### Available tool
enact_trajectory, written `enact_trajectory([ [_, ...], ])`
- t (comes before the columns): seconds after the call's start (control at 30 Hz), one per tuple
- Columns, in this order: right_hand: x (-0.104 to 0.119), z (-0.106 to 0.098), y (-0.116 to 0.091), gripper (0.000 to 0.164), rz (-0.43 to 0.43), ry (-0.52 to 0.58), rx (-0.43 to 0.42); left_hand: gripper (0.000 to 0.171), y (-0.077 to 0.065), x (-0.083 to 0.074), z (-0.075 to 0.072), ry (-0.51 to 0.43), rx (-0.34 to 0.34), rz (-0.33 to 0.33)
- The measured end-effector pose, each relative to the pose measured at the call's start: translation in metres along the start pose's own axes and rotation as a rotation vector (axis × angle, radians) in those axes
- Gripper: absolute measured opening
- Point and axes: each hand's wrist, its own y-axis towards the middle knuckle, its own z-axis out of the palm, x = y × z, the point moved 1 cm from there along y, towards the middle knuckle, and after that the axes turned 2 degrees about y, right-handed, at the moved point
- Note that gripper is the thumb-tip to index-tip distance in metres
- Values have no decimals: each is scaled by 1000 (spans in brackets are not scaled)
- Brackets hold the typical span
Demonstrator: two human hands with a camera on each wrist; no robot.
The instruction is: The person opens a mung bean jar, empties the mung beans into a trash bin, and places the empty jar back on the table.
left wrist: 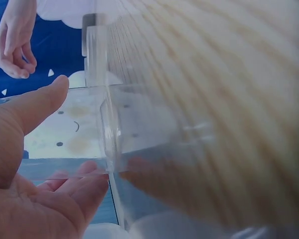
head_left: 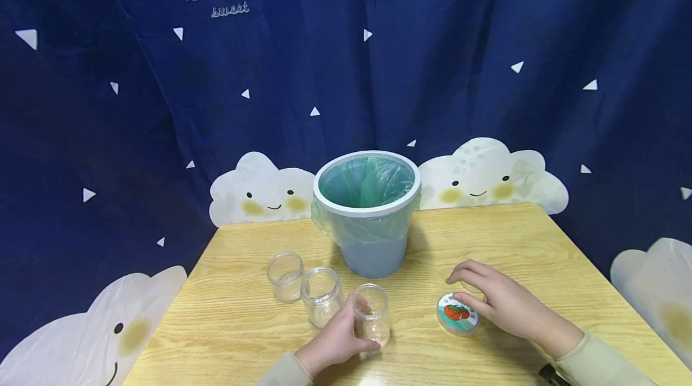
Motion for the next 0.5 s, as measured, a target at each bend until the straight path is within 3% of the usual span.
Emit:
enact_trajectory([
  [0.2, -1, 0, 0, 25, 1, -1, 1, 80, -3, -2, -1, -5, 13, -12],
  [0.5, -2, 0, -1, 26, -1, -10, -6, 94, -15, -8, -7, 65, 59, -45],
])
